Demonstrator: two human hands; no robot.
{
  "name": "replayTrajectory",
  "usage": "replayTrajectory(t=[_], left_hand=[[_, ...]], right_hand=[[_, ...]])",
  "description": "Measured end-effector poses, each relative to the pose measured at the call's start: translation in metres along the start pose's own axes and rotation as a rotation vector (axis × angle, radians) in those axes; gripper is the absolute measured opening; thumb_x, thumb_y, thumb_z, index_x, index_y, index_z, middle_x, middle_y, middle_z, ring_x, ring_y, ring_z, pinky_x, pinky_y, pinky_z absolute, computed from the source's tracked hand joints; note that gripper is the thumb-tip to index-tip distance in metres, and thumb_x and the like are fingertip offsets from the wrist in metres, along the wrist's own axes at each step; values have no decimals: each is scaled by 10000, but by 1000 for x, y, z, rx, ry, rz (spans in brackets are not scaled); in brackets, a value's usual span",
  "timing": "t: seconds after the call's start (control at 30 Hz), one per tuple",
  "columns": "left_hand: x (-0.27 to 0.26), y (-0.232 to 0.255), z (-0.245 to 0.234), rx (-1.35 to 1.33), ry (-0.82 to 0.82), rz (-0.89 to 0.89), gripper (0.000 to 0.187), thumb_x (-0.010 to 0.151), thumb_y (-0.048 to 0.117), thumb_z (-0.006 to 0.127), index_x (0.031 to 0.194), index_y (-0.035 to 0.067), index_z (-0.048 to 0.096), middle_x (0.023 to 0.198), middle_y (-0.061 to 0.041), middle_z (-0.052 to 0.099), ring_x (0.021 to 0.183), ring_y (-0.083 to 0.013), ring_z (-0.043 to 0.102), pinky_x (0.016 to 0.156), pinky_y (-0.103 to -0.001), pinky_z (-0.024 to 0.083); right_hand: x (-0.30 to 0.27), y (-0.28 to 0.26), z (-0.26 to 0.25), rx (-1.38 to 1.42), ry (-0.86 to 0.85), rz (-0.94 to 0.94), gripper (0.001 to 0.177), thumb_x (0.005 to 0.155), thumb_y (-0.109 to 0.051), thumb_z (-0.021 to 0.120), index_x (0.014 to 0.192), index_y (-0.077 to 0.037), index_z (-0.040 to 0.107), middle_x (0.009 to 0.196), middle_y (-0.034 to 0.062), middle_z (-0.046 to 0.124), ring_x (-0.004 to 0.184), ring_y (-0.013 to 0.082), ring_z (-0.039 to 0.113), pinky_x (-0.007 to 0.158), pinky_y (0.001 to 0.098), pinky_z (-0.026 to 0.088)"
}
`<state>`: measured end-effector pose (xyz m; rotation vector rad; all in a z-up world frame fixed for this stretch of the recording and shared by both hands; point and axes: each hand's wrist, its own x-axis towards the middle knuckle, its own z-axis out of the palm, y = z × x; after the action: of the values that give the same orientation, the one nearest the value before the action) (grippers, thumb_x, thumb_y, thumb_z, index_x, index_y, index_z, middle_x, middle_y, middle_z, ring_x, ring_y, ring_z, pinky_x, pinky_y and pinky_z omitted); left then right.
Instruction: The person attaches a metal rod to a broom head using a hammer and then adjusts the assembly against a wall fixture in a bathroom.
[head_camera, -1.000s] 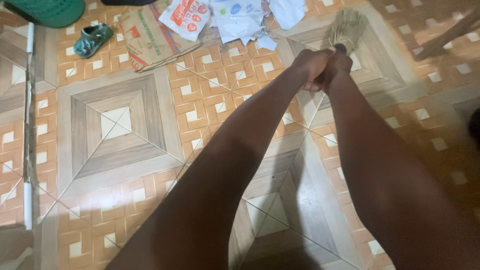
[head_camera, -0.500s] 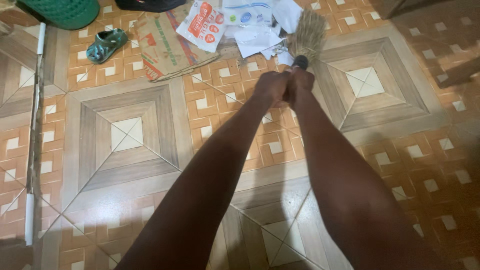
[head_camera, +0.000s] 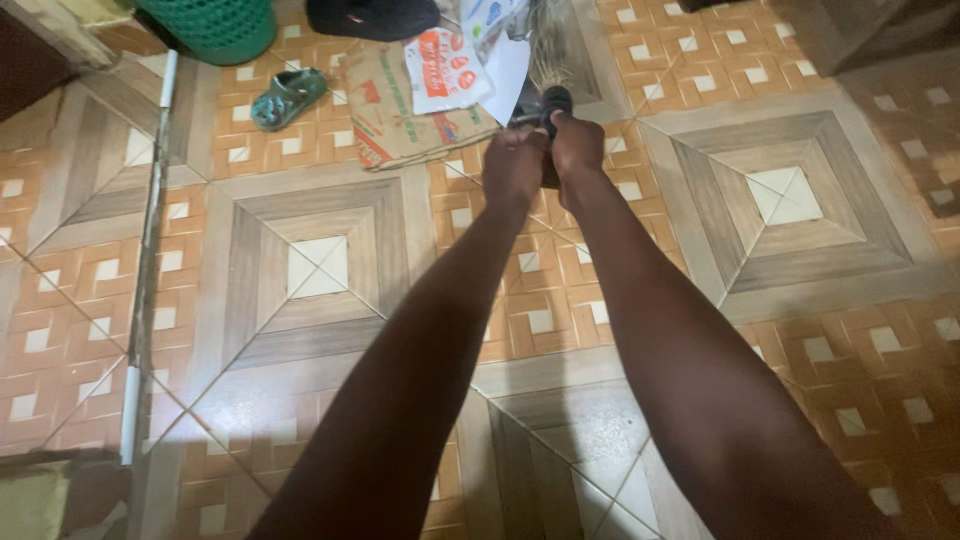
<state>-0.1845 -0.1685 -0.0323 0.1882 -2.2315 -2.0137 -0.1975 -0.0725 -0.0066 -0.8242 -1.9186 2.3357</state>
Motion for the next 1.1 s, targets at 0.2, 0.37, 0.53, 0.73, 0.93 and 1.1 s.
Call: replayTrajectory(t=[0.2,0.37,0.53,0.73,0.93,1.1], left_hand=[[-9,15,15,-79,-20,-227,461,893,453,679,864,-5,632,689,-161,690,511,-219,655,477,-336,522],[-10,17,19,-191,-138,-217,492,877,488,694,983,17,596,712,-83,629,521,-183,613,408,-338,502],[-12,16,24,-235,-191,-226,467,886,476,679,990,31,584,735,-81,625,528,-176,617,410,-334,510],[-4,7,32,-185,-235,-198,476,905,466,695,980,9,586,738,-95,632,555,-183,622,437,-344,512],[-13,20,1,-64,-551,-401,376,861,425,676,995,86,586,723,-101,629,530,-201,619,438,-408,521],[-12,16,-30,129,-905,-577,371,981,337,578,1026,-24,655,793,-163,692,588,-221,723,518,-386,657]], right_hand=[[-38,-27,-3,-91,133,-11,357,934,-258,630,1102,56,651,986,164,720,766,260,737,585,420,600],[-35,-24,-20,-88,157,-96,334,939,-271,651,1018,51,689,919,143,726,751,241,710,610,395,554],[-37,-23,-33,-70,77,-146,289,969,-266,604,1007,12,673,885,106,686,728,223,685,597,394,549],[-41,-19,-40,75,107,-76,310,985,-278,598,1068,19,636,955,102,692,766,206,719,625,380,602],[-39,32,-42,264,162,-31,354,993,-336,563,1080,-5,653,914,89,645,741,185,640,604,368,544],[-66,72,-19,206,284,103,422,1037,-355,381,1088,8,590,909,132,651,713,232,680,518,410,583]])
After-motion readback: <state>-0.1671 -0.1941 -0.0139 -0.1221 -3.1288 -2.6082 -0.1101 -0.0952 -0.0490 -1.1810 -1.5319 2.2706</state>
